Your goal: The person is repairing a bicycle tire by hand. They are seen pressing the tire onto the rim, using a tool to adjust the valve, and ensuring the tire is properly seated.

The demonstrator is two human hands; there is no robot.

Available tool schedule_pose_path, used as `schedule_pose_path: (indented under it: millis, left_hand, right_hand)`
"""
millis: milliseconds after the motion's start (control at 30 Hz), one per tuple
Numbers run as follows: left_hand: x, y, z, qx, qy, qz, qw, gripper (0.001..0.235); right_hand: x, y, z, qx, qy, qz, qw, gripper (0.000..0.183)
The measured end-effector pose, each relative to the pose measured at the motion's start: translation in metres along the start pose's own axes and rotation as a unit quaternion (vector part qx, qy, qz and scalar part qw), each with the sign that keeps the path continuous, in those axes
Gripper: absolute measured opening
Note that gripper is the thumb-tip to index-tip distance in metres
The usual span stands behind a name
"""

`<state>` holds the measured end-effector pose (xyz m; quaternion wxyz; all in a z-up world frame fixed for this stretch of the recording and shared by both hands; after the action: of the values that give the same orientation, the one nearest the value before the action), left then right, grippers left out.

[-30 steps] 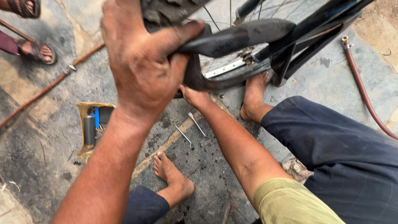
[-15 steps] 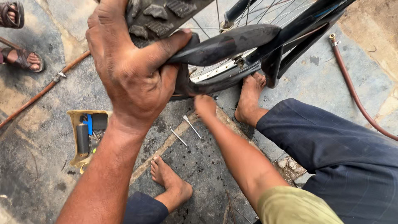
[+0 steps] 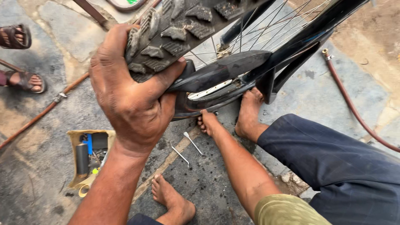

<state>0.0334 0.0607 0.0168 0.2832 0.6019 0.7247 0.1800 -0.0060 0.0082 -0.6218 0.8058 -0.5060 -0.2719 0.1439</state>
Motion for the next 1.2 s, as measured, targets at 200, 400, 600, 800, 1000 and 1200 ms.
schedule_pose_path:
  millis: [200, 400, 600, 800, 1000, 1200]
  left_hand:
    - [-0.006, 0.014, -0.001, -0.008, -0.014, -0.016, 1.000, 0.031]
    - [-0.004, 0.012, -0.003, 0.025, -0.041, -0.049, 0.998, 0.026]
    - [0.006, -0.010, -0.003, 0.018, 0.008, -0.012, 1.000, 0.013]
    - [0.013, -0.110, -0.003, -0.031, 0.125, -0.077, 0.989, 0.042]
    - [0.060, -0.183, 0.014, -0.099, -0.032, -0.348, 0.932, 0.029]
    - [0.083, -0.216, 0.044, -0.166, -0.168, -0.490, 0.839, 0.013]
  right_hand:
    - [0.065, -0.004, -0.006, -0.035, -0.062, -0.055, 0.996, 0.036]
    - [0.030, 0.006, -0.024, -0.060, -0.125, -0.035, 0.990, 0.033]
    - [0.089, -0.046, -0.073, -0.349, -0.362, -0.279, 0.818, 0.035]
    - [0.104, -0.144, -0.075, -0.480, -0.235, -0.399, 0.745, 0.056]
    - [0.139, -0.174, -0.025, -0.401, -0.381, -0.515, 0.654, 0.054]
    - [0.162, -0.153, -0.039, -0.348, -0.535, -0.554, 0.534, 0.022]
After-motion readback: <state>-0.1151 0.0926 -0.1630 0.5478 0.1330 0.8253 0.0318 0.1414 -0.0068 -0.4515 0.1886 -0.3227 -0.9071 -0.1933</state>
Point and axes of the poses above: each hand's wrist, its own y-axis towards the middle knuckle, its own z-axis out of the palm, x = y × z, the point moved 9 cm from there along y, towards the middle knuckle, and after that the axes turned 6 degrees about -y, right-handed, at the moved point
